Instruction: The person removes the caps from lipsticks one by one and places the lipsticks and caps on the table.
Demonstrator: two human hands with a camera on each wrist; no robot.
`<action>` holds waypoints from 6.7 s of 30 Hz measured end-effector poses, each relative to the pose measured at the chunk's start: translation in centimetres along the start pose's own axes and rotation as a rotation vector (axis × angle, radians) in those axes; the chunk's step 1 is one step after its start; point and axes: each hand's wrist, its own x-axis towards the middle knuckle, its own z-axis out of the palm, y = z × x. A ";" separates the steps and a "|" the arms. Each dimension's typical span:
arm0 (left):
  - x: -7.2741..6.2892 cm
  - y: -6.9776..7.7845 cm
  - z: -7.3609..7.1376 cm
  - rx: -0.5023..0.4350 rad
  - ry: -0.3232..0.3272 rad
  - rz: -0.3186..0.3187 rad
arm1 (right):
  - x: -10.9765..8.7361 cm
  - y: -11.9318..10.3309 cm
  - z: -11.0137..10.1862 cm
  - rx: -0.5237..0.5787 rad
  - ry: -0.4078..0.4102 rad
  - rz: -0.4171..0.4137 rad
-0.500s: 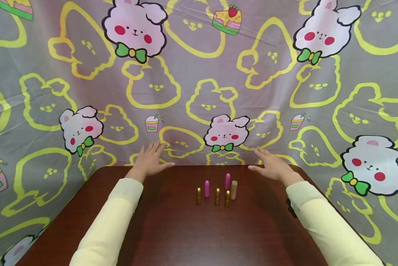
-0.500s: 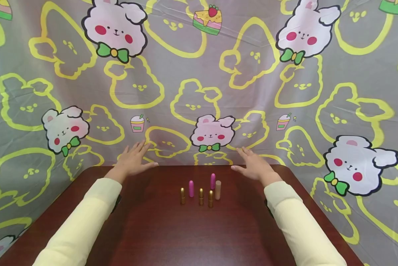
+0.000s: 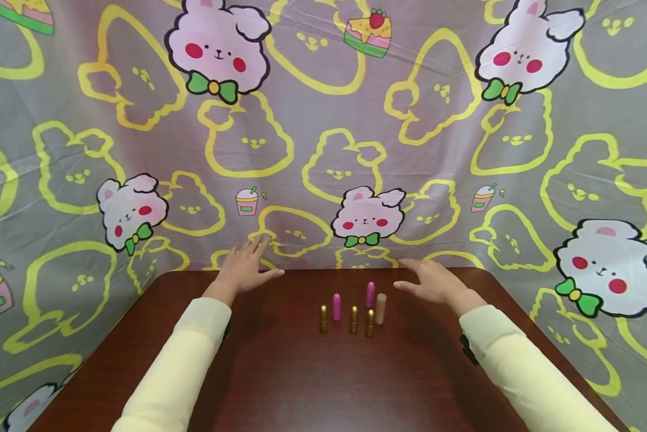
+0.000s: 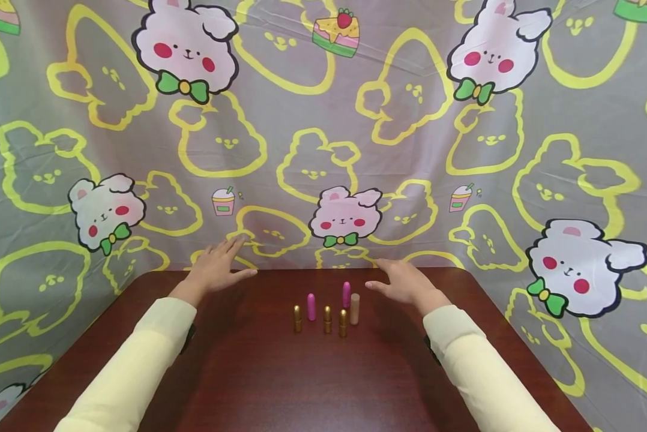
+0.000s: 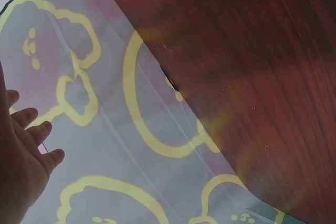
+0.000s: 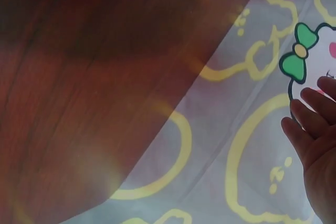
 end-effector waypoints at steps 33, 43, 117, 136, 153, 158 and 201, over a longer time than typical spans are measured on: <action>-1.8 0.7 2.3 -0.048 0.019 0.076 | 0.1 -2.2 4.9 0.290 -0.068 0.051; -2.4 0.9 2.7 -0.085 0.003 0.090 | 0.2 -2.4 5.5 0.295 -0.028 0.013; -3.4 7.4 2.4 -0.881 0.482 -0.025 | 0.2 -6.3 1.2 1.095 0.334 0.213; -2.2 11.1 2.0 -1.505 0.538 -0.110 | 1.5 -10.7 1.0 1.545 0.456 0.225; -1.8 14.3 1.2 -1.837 0.559 -0.040 | 2.1 -13.5 0.7 1.729 0.500 0.222; -1.6 15.3 0.9 -1.855 0.536 -0.042 | 2.2 -14.1 0.7 1.756 0.535 0.232; -0.8 17.8 -0.1 -1.916 0.520 -0.024 | 2.4 -15.9 1.2 1.827 0.538 0.167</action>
